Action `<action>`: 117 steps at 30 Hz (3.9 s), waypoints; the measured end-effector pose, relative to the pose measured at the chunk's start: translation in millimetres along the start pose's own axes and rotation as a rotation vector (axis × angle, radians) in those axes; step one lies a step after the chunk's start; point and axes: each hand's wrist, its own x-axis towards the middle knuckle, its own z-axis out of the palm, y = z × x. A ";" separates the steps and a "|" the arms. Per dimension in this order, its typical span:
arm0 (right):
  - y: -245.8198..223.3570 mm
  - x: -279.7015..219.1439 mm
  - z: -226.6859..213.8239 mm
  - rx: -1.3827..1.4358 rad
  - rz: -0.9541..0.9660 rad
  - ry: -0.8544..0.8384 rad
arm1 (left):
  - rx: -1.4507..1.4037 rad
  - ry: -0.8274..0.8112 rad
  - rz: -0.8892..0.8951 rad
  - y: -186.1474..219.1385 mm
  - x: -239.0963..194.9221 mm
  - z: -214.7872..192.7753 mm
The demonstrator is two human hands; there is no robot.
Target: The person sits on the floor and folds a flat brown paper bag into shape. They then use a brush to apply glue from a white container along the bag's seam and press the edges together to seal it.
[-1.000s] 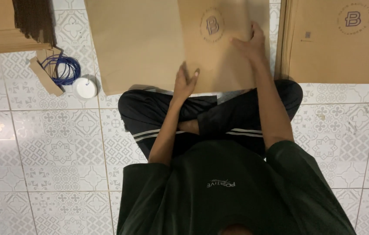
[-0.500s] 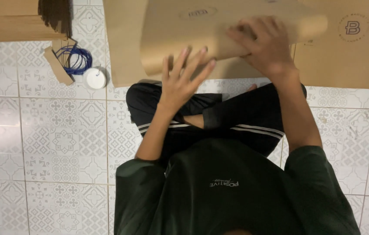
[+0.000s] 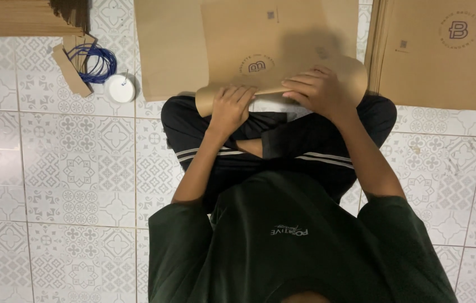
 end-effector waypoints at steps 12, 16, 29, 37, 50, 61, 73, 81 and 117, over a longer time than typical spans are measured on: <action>-18.5 -1.8 1.7 -0.018 0.027 0.091 | -0.125 0.150 0.102 36.7 38.7 -15.1; -24.9 -4.8 15.4 -0.113 -0.002 0.092 | -0.094 0.206 0.087 37.4 36.8 -18.2; 27.2 -51.0 -85.4 -0.197 0.029 0.070 | -0.096 0.214 0.026 34.8 38.1 -25.6; 63.0 -118.1 -111.8 -0.167 0.208 0.035 | -0.113 0.087 0.042 41.4 48.2 -23.4; 15.5 -53.2 -80.6 -0.167 0.205 0.044 | -0.123 0.055 0.059 50.7 54.0 -3.9; -15.9 -6.8 6.4 0.005 0.027 0.245 | -0.156 0.102 0.008 50.4 49.2 -7.6; -3.8 -7.7 -44.3 -0.023 0.033 0.239 | 0.145 0.147 0.031 -0.6 34.1 -77.2; 6.3 -21.6 -47.5 -0.014 0.123 0.135 | 0.130 0.123 -0.016 -11.4 16.2 -69.9; -79.8 73.0 20.5 0.237 -0.062 0.344 | -0.366 0.280 -0.277 43.3 30.7 -72.3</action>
